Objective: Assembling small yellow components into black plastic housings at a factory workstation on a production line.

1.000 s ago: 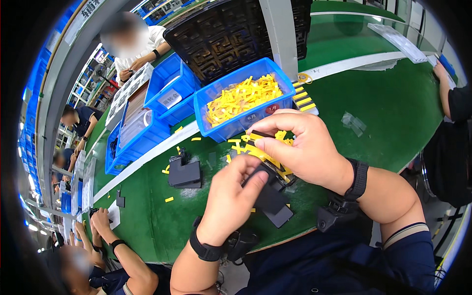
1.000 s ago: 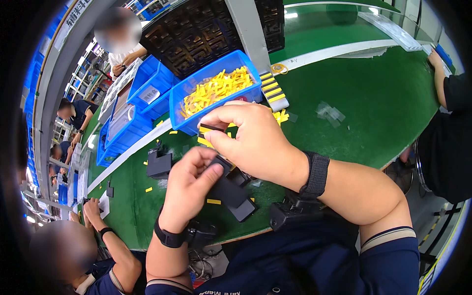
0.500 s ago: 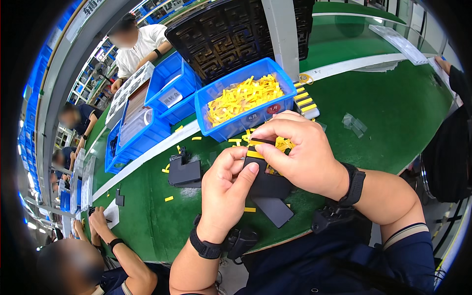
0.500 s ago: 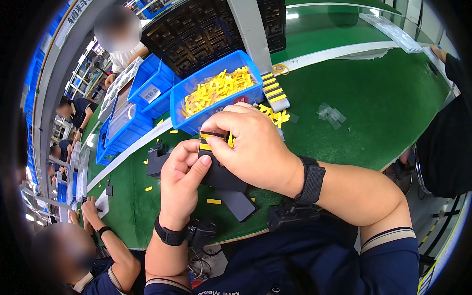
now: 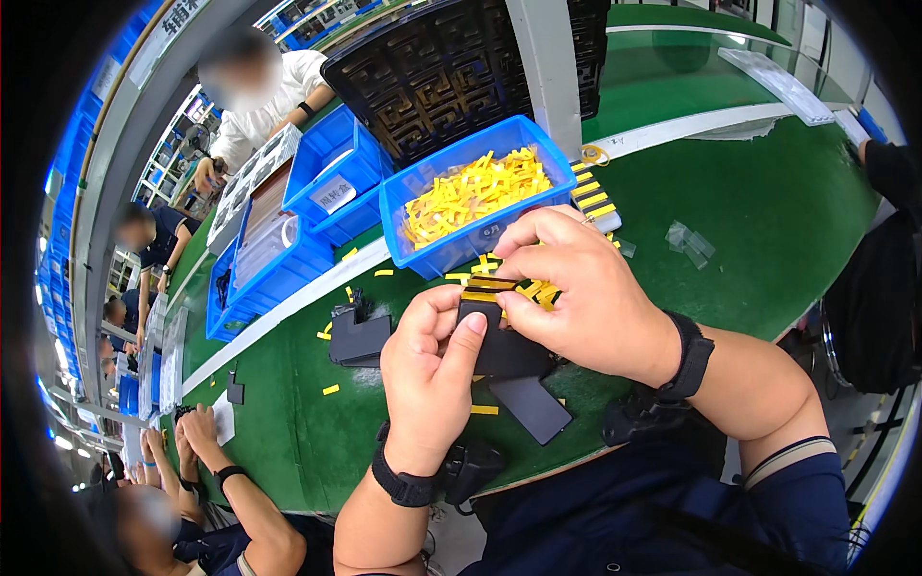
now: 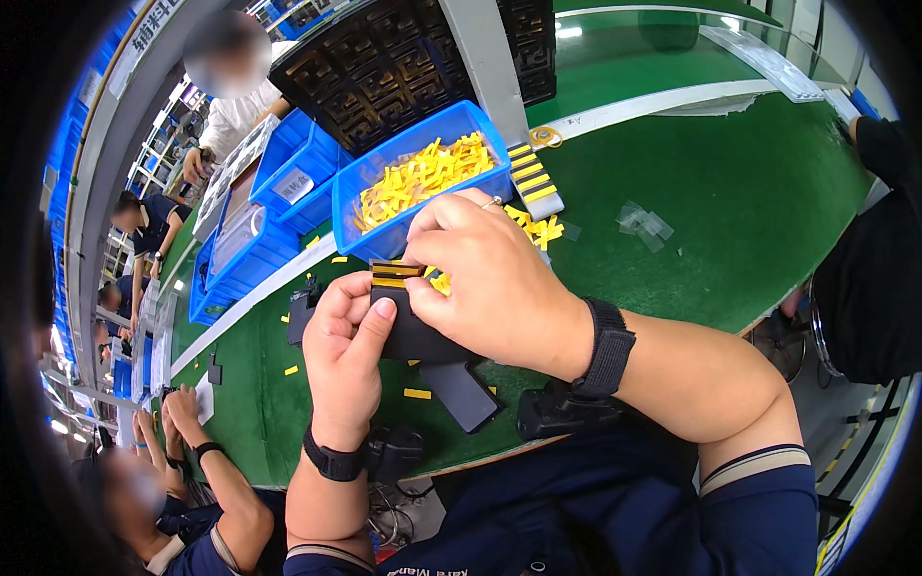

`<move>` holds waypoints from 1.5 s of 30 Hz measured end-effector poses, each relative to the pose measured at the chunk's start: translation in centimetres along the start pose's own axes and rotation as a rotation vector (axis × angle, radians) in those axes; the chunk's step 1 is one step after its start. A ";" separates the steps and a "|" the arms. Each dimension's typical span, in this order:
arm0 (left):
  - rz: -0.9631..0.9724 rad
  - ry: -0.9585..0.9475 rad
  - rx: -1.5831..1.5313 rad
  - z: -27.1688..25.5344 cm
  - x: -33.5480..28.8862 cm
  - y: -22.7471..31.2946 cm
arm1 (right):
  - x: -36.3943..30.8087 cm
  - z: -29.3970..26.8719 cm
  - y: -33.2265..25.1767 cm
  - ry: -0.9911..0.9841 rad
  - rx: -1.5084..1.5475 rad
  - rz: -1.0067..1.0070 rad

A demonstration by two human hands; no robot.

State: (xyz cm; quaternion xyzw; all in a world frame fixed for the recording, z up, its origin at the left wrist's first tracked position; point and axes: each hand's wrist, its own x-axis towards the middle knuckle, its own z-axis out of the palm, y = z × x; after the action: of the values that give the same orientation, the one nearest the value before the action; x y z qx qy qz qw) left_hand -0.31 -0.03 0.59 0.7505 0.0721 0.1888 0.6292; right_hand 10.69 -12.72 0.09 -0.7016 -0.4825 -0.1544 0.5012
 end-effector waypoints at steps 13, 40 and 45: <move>-0.041 -0.046 -0.308 -0.2 0.4 -0.5 | 0.9 -1.3 -0.7 0.099 -0.016 -0.260; 0.114 0.088 -0.101 0.5 0.0 -0.3 | 0.3 -0.3 -0.5 0.053 0.167 -0.017; 0.213 0.174 0.274 0.8 -0.3 -0.4 | 0.0 -0.1 -0.5 0.097 -0.065 -0.187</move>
State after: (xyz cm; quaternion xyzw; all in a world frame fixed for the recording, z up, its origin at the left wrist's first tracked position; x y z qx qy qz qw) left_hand -0.24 -0.74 0.05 0.8133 0.0715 0.3069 0.4891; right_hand 10.27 -12.81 0.45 -0.6612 -0.5156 -0.2499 0.4843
